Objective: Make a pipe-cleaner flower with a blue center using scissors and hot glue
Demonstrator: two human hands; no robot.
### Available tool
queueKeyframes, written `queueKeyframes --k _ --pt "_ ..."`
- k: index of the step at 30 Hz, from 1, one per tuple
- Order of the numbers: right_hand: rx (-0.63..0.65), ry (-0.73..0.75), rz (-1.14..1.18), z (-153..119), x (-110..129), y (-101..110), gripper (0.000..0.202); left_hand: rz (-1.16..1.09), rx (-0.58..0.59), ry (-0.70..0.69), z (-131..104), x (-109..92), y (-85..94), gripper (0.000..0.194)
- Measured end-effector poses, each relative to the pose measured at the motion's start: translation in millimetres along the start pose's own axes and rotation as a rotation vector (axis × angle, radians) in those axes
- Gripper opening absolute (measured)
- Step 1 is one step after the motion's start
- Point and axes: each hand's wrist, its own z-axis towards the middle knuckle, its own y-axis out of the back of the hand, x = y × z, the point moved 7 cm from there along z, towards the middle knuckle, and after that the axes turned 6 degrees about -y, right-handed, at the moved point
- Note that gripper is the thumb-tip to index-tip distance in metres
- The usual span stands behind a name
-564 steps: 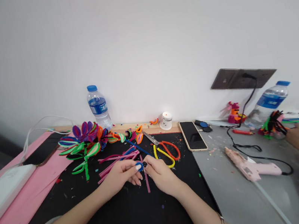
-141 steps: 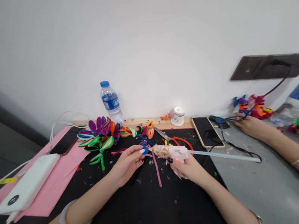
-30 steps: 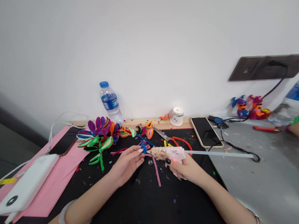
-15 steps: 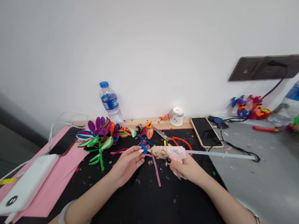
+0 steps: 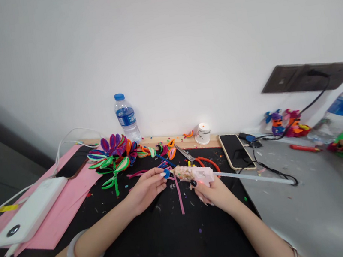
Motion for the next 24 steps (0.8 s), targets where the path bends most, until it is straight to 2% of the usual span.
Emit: queueKeyframes --k 24 --pt "-0.006 -0.044 -0.041 -1.0 -5.7 2.1 0.034 -0.052 -0.039 -0.009 1.9 -1.5 3.2 0.015"
